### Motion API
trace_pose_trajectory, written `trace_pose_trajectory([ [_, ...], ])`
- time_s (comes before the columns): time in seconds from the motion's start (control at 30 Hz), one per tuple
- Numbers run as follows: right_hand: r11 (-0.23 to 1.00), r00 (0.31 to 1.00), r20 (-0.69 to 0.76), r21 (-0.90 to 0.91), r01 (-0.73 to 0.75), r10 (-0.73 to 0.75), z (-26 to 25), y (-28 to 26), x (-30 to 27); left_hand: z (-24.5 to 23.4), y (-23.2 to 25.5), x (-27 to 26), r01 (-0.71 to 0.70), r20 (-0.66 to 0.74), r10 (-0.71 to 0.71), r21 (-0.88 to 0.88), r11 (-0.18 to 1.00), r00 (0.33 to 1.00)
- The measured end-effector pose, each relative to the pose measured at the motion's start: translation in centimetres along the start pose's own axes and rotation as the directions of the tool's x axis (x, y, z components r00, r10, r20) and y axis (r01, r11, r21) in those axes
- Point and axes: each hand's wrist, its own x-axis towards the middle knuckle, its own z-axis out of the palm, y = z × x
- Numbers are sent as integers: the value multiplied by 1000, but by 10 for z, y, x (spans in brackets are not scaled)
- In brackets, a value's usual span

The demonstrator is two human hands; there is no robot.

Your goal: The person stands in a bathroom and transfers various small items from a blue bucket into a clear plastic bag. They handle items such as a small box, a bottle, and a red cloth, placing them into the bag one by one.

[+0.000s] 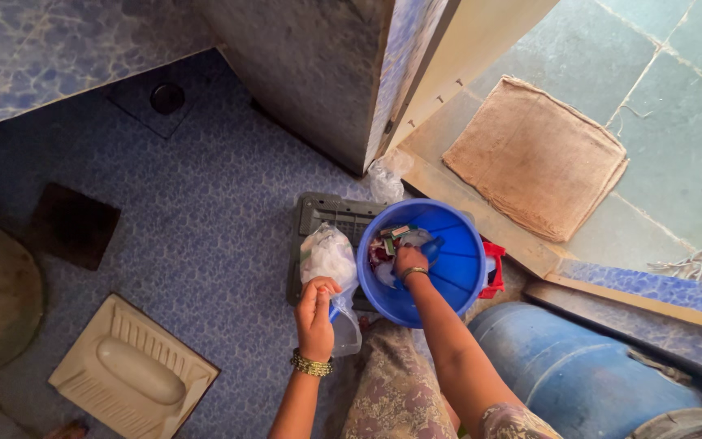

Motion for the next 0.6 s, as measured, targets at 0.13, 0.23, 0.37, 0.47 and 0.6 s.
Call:
trace_pose_trajectory([
  [0.13,1000,999,-25,-1,30,-30,0,1,3,1,0,1,-6,-15,6,10,1000,1000],
  [0.23,983,994,10,-152,106,-106,1,1,5,2,1,-1,-27,-20,27,14,1000,999],
  [0.37,917,979,59,-341,206,-197,7,4,11,1,-3,-2,-45,-16,46,41,998,999],
  [0.47,886,974,155,-411,216,-166,11,3,18,0,-7,-4,-25,-25,26,30,999,999],
  [0.6,886,978,136,-418,202,-159,18,4,26,-1,-14,-6,-23,-29,24,19,1000,999],
])
